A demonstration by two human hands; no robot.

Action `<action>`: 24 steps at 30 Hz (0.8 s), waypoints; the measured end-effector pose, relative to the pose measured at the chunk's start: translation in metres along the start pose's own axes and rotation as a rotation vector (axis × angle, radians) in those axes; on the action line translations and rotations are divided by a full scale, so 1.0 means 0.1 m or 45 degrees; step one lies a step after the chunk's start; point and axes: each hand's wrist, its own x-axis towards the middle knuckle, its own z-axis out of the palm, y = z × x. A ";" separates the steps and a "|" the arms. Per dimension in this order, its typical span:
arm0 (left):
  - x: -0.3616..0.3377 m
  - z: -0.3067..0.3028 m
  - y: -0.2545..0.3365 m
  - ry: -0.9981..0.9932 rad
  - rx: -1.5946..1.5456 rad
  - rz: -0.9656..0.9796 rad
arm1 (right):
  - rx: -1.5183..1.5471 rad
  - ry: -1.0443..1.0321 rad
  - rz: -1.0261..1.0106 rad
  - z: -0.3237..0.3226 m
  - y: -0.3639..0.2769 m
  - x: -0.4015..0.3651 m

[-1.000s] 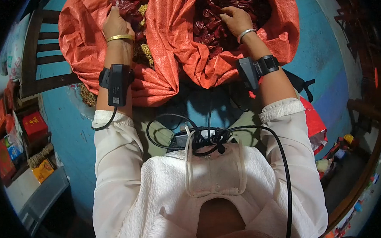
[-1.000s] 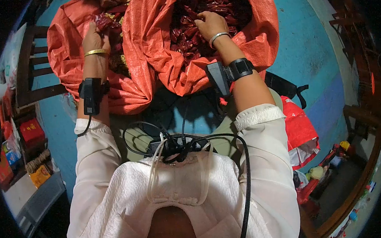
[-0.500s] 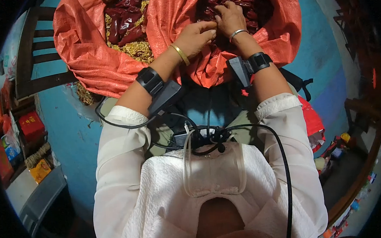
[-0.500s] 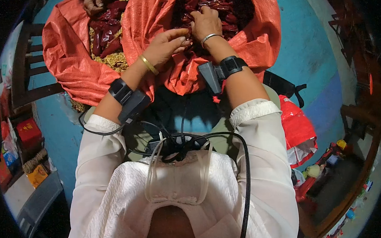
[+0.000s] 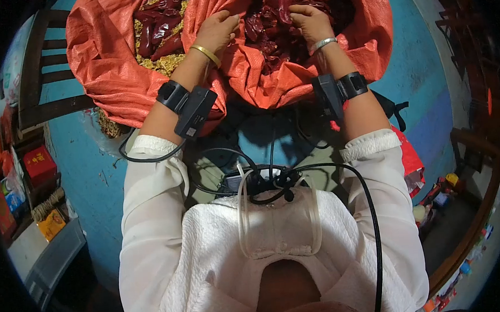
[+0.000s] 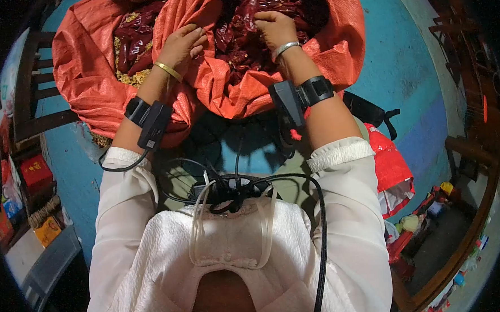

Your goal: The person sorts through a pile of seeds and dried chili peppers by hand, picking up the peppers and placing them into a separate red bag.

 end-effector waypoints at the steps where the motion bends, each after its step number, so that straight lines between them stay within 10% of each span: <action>1: -0.02 0.03 0.01 0.056 -0.003 -0.005 | 0.174 -0.046 0.094 0.05 -0.06 -0.08; 7: -0.02 -0.01 -0.03 -0.410 0.060 -0.098 | -0.067 -0.262 -0.165 0.39 -0.15 -0.37; 12: -0.10 0.04 0.02 -0.216 0.226 -0.030 | -0.172 -0.405 -0.197 0.37 -0.11 -0.28; 17: 0.05 -0.14 -0.11 -0.111 0.355 0.005 | -1.452 -0.032 -0.333 -0.01 -0.24 -0.15; 24: -0.09 -0.09 0.02 -0.051 0.327 0.012 | -1.616 -0.240 -0.346 0.00 -0.04 -0.15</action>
